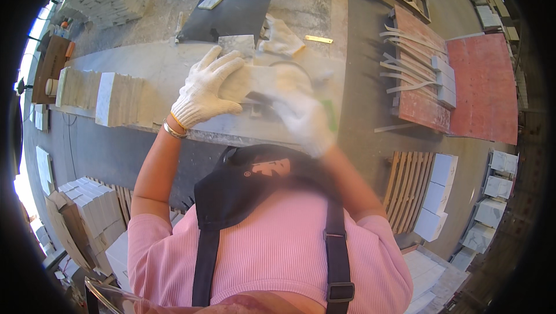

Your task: The person repeatedly rubs the edges of rectangular stone tiles with a small abrasive block to smooth them. They then use a metal scraper to remove excess material from the tile edges. The person handles multiple tiles one at a time and places them on a workbench.

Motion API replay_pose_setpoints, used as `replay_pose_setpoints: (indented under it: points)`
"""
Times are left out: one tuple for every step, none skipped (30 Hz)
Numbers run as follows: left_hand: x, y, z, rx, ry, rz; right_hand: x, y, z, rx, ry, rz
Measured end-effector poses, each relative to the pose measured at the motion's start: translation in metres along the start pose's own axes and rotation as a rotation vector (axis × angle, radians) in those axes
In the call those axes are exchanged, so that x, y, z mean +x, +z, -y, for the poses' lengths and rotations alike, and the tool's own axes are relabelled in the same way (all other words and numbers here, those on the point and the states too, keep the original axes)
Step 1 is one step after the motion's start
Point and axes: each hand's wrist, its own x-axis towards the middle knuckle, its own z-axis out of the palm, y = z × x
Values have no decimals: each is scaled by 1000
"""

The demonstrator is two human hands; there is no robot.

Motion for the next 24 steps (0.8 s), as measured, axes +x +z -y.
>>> replay_pose_setpoints:
  points:
    - [0, -1, 0, -4, -1, 5, 8, -3, -3, 23, 37, -8]
    - [0, -1, 0, -7, 0, 5, 16, -6, -5, 46, 73, -16]
    - [0, -1, 0, -9, 2, 6, 28, -10, -9, 40, 54, -21]
    - [0, -2, 0, -14, 13, -1, 39, -11, -12, 39, 24, -46]
    - [0, -2, 0, -7, 2, 8, 50, -12, -15, 44, 32, -25]
    - [0, -1, -1, -2, -2, 6, 55, -11, -17, 14, 7, -27]
    - [0, -1, -1, 2, -8, 4, 59, -9, -19, -6, -18, -28]
    - [0, -1, -1, 0, -9, 5, 60, -8, -20, -27, -44, -28]
    - [0, -1, -1, -3, -12, 6, 57, -6, -20, -32, -65, -26]
    - [-1, -1, -1, -6, -12, 3, 51, -5, -19, -38, -85, -23]
    - [-1, 0, -1, -4, -21, 8, 44, -4, -17, -39, -106, -33]
    - [-1, 0, -1, -2, -26, 9, 36, -4, -15, -59, -111, -8]
    - [-1, 1, -1, 0, -30, 10, 27, -4, -12, -74, -117, 5]
    - [0, 1, 0, 0, -32, 10, 21, -5, -9, -96, -92, 28]
    - [0, 1, 0, 1, -35, 11, 19, -8, -6, -128, -138, 47]
    - [0, 1, 0, 1, -39, 14, 21, -9, -5, -89, -115, 49]
    - [0, 1, 0, 6, -36, 14, 25, -12, -3, -49, -90, 51]
    - [0, 1, 0, 11, -32, 14, 29, -13, -3, -9, -65, 50]
    - [0, 1, 0, 16, -27, 15, 37, -13, -4, -33, -57, 24]
    - [1, 1, 0, 16, -22, 8, 47, -12, -5, -57, -47, -2]
    - [0, 1, 0, 16, -18, 2, 52, -12, -7, -65, -95, -38]
    - [0, 0, 0, 16, -21, 5, 53, -11, -9, -60, -32, -25]
    - [0, 0, 1, 17, -12, 2, 54, -9, -11, -40, -28, -21]
    - [0, 0, 0, 15, -14, 5, 52, -7, -14, -16, -17, -13]
